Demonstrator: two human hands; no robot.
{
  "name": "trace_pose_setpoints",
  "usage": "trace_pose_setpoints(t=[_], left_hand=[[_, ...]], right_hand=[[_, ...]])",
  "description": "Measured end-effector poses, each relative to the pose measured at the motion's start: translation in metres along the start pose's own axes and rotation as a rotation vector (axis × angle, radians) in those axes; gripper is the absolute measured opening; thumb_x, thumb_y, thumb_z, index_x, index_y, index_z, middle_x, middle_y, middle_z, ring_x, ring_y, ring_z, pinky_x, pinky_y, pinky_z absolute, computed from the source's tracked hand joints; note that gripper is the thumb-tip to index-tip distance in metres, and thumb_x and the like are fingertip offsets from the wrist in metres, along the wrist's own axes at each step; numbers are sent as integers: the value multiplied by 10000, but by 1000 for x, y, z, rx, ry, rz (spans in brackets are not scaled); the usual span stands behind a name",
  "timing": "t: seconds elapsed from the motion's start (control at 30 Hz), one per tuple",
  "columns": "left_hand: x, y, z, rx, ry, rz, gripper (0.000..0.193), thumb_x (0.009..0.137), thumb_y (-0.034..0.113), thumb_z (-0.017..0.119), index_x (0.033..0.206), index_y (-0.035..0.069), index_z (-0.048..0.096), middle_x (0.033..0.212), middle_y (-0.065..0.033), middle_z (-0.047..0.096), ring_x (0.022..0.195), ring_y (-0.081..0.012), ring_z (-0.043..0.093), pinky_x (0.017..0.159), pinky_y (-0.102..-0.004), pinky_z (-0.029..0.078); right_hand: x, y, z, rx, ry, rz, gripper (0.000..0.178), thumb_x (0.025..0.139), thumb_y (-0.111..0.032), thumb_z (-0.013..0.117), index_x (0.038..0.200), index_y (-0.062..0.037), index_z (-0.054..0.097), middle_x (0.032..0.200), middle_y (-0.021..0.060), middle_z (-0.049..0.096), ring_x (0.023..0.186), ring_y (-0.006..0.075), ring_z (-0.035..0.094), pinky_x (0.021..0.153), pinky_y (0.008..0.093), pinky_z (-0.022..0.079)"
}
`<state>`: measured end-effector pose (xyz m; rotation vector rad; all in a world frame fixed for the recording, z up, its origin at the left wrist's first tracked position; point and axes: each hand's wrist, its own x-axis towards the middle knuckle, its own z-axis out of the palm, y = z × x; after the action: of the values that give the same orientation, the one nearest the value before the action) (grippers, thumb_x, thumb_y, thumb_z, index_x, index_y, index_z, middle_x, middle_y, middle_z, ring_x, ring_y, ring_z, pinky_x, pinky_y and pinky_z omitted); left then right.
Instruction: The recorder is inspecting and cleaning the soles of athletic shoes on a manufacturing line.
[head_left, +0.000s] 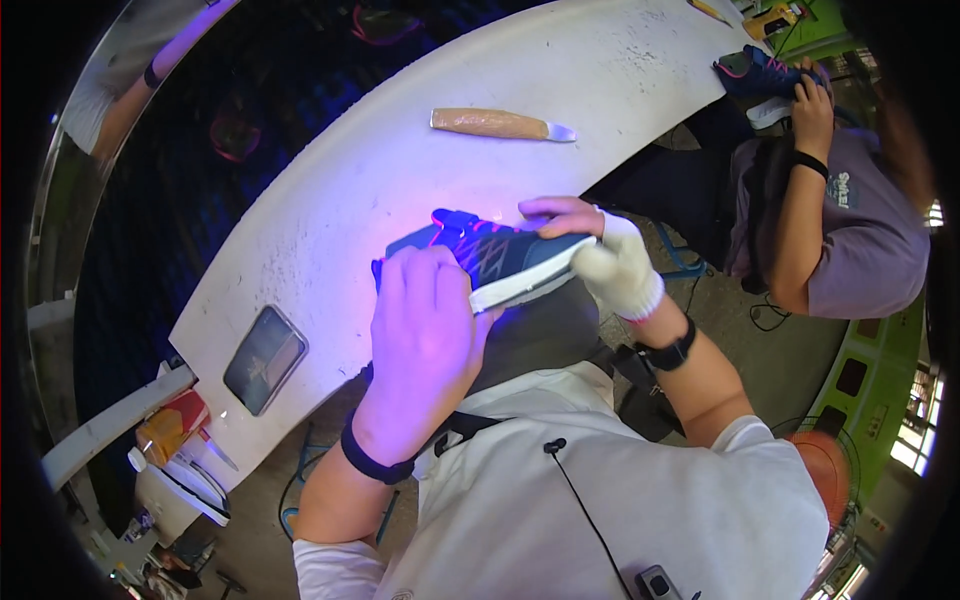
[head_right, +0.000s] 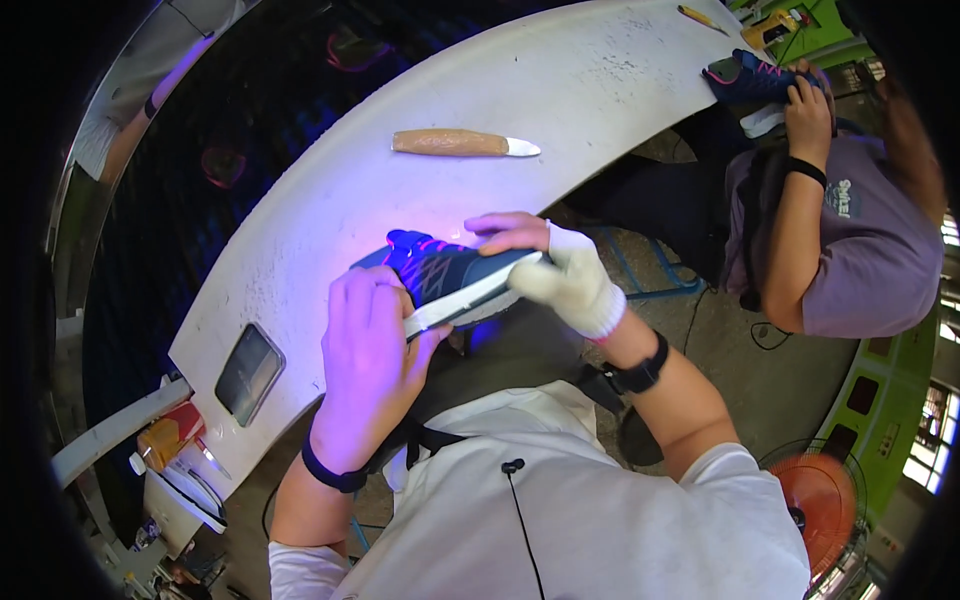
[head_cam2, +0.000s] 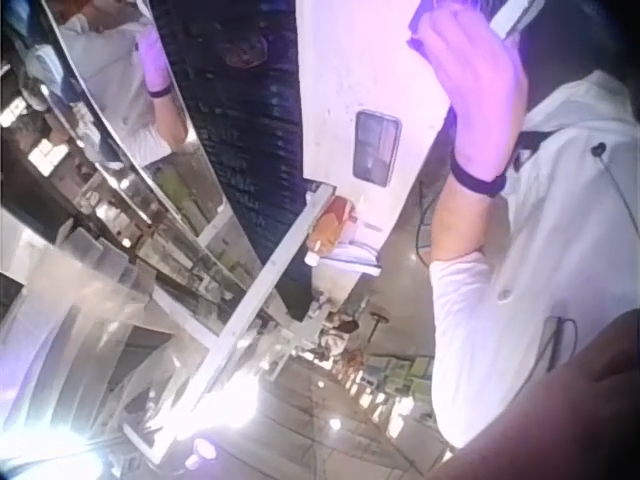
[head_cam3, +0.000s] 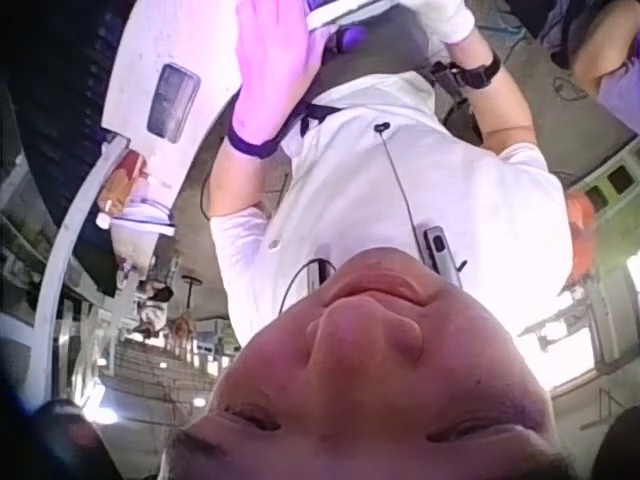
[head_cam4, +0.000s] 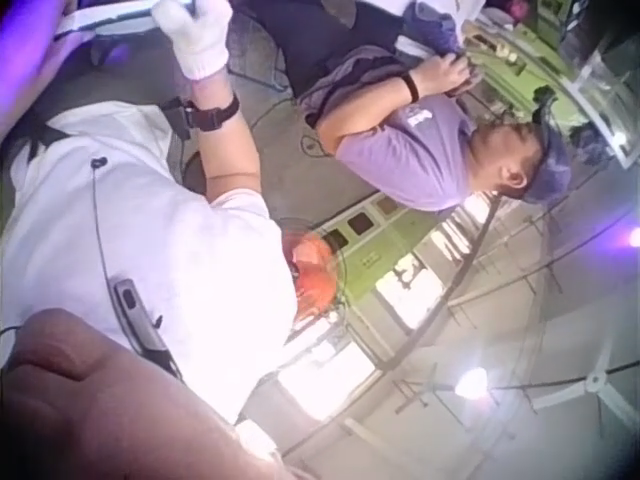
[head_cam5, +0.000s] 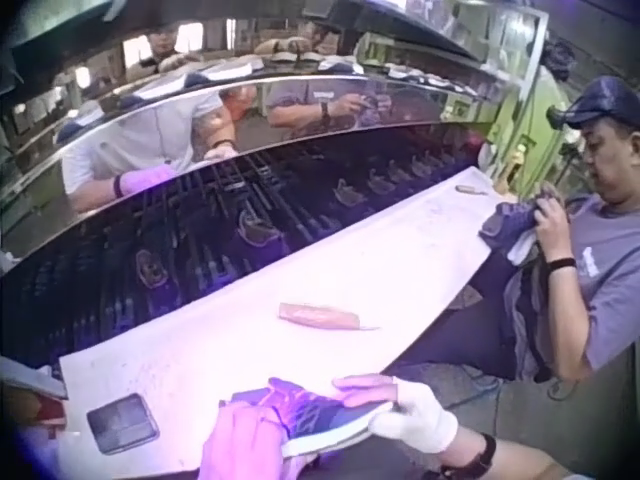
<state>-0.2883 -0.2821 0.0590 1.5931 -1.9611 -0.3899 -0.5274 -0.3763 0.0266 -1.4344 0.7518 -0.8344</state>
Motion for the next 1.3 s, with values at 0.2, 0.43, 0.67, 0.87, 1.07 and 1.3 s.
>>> trace_pose_setpoints(t=[0.2,0.43,0.67,0.87,1.07,1.3], left_hand=[[3,-11,4,-14,-54,15,587,716,245,955,1148,-25,665,1152,-177,644,1129,-380,618,988,-470,548],[-28,-56,-54,-644,158,-224,846,707,325,1002,1448,78,680,1464,-145,679,1444,-381,556,1223,-479,444],[-25,-1,-86,-211,370,2,892,665,404,1020,1421,64,691,1328,-152,739,1167,-368,688,1042,-465,548],[-20,15,-93,-156,166,-309,864,654,477,1022,1352,86,695,1138,-168,787,1056,-361,770,927,-457,611],[-29,-3,-110,-179,79,-435,825,692,470,1023,1339,73,701,1102,-168,813,1018,-330,815,926,-421,636],[-24,-24,-114,-324,106,-570,618,818,220,1000,1267,-26,653,1007,-83,789,804,-117,766,699,-272,621]], right_hand=[[-3,-16,-24,-806,-130,-196,541,755,-201,927,1256,-38,804,1226,174,802,1064,331,789,956,382,613],[62,12,5,-52,90,290,446,1127,-332,554,1219,56,754,1043,110,803,919,173,766,810,318,609],[66,-41,78,52,-219,-253,1106,890,-918,531,1453,32,585,1280,148,618,1194,238,590,1134,403,438],[96,-73,94,-50,-435,-607,721,932,-687,695,1159,-4,712,1202,147,606,1112,257,605,1245,549,393],[109,-46,118,920,-449,-162,299,1036,-311,633,1022,-15,672,1085,136,642,1062,270,638,1040,472,536],[140,-57,149,517,-488,-87,228,1037,-225,686,1123,-14,691,994,67,663,881,177,670,781,315,550]])
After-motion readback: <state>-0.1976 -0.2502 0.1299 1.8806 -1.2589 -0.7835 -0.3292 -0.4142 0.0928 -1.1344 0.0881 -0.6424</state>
